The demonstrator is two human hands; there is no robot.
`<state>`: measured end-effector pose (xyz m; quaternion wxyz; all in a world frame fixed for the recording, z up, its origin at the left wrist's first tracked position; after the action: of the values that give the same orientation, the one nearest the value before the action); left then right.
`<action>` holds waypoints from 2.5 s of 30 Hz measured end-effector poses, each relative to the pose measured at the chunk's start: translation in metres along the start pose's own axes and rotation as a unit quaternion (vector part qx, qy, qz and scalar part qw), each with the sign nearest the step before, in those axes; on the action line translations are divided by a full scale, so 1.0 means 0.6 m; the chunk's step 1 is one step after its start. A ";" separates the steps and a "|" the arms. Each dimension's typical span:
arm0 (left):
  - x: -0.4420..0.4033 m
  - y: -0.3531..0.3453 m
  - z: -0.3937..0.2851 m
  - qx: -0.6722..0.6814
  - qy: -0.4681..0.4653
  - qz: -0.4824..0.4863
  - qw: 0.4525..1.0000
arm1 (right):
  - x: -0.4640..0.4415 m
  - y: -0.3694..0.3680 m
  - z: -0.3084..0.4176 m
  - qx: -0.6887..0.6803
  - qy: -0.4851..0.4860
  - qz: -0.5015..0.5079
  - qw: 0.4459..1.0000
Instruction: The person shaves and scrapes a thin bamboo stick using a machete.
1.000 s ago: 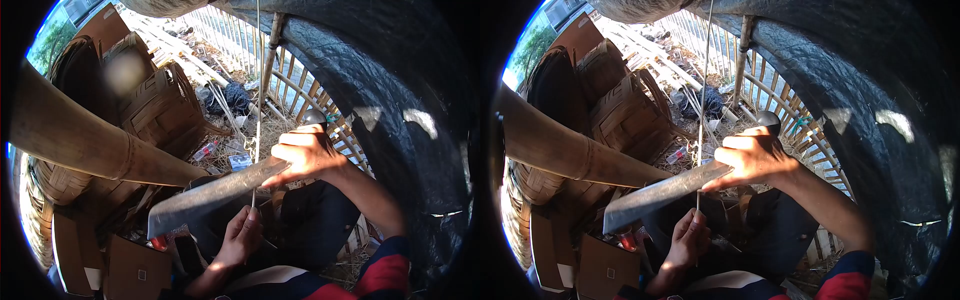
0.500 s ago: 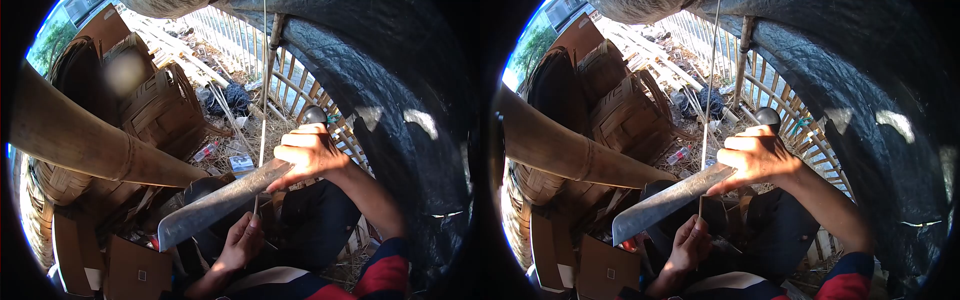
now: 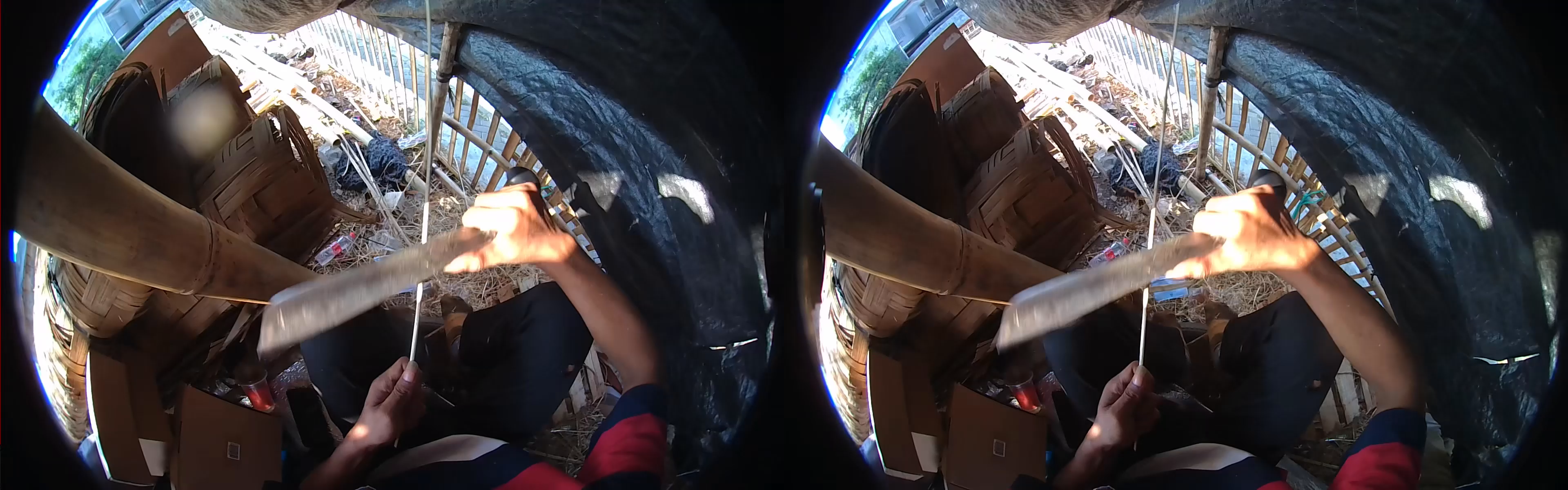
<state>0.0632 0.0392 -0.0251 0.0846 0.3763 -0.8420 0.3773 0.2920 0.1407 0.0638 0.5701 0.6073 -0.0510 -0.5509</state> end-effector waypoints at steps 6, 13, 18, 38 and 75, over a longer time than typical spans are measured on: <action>0.018 0.007 0.016 0.018 0.012 -0.010 1.000 | 0.030 0.016 -0.076 -0.004 -0.207 -0.021 0.978; 0.014 0.011 0.003 -0.005 -0.018 -0.009 1.000 | 0.011 0.004 -0.001 -0.025 0.004 0.042 0.999; 0.030 0.021 0.017 0.017 0.033 -0.015 0.999 | 0.045 0.011 -0.116 -0.004 -0.354 0.008 0.935; 0.054 0.041 0.053 0.003 0.079 -0.038 0.996 | 0.119 0.022 -0.221 0.071 -0.518 -0.077 0.849; 0.035 0.038 0.062 0.024 0.062 -0.034 0.997 | 0.110 -0.015 -0.123 -0.396 -0.438 -0.108 0.800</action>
<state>0.0382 0.0111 -0.0552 0.1401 0.3828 -0.8123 0.4172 0.3661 0.1451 -0.0020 0.6144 0.0238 -0.0064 -0.7886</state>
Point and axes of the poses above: each hand's wrist, its own x-axis away from the middle knuckle, its own y-axis out of the back of the hand, z = x × y, the point moved 6 cm from there along -x, towards the middle knuckle, and after that the axes turned 4 degrees about -x, right-handed, at the moved point
